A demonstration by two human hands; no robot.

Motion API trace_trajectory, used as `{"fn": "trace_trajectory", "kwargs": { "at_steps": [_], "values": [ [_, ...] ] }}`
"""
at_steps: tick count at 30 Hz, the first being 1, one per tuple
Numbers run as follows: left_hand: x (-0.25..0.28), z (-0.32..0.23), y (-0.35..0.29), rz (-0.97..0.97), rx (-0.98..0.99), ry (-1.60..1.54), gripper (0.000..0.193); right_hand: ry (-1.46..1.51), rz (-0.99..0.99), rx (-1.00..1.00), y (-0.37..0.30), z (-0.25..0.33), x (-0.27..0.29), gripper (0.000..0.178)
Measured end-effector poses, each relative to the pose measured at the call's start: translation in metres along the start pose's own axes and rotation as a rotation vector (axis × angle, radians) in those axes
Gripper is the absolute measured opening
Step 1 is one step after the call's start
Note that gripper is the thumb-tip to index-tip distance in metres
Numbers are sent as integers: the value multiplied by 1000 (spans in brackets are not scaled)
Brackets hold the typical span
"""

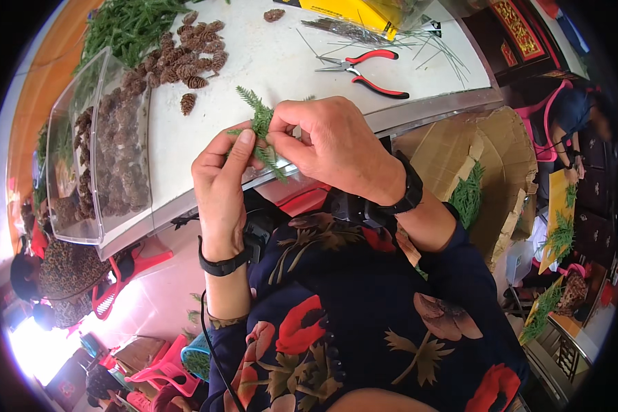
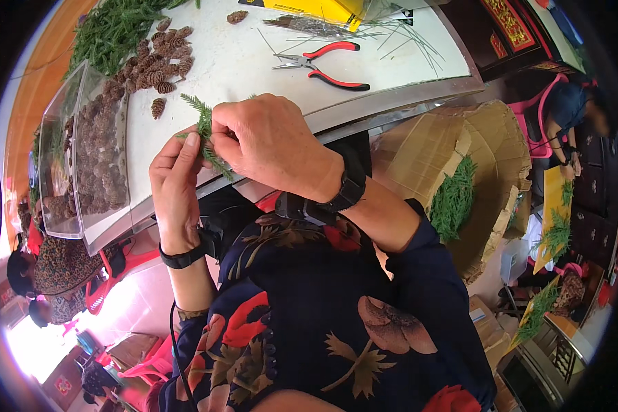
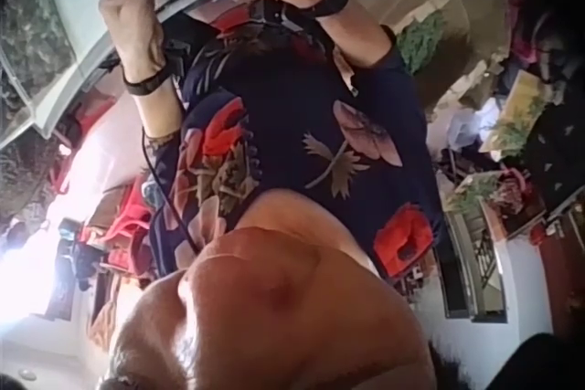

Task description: Assembling artificial plant components by wiring small brown pods to green leaf stems and trimming the wire.

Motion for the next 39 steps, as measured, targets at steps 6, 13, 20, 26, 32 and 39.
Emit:
{"fn": "trace_trajectory", "kwargs": {
  "at_steps": [6, 13, 20, 26, 32, 39],
  "values": [
    [4, 10, 2, 29, 114, -231, 16, 10, 40, -20, -1, 1, 0, 9],
    [10, 6, 3, -27, 112, -248, 16, 287, 41, -109, -15, -6, -7, 18],
    [4, 6, 4, 40, 128, -223, 14, 59, -85, 65, -15, 0, 0, 28],
    [0, -1, 4, 41, 7, -77, 13, 102, -135, 39, -14, 5, -3, 28],
    [-7, -9, -10, -45, -225, 149, 11, 164, -147, -61, -18, 3, -12, 28],
    [-14, -15, -17, -88, -549, 539, 9, 252, -84, -159, -26, 0, -21, 29]
  ]
}}
Point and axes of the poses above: each hand's wrist, its own y-axis towards the middle knuckle, its own x-axis out of the back of the hand, z = x × y, the point moved 5 cm from there along y, towards the middle knuckle, and after that the axes turned 10 degrees about -y, right-handed, at the moved point
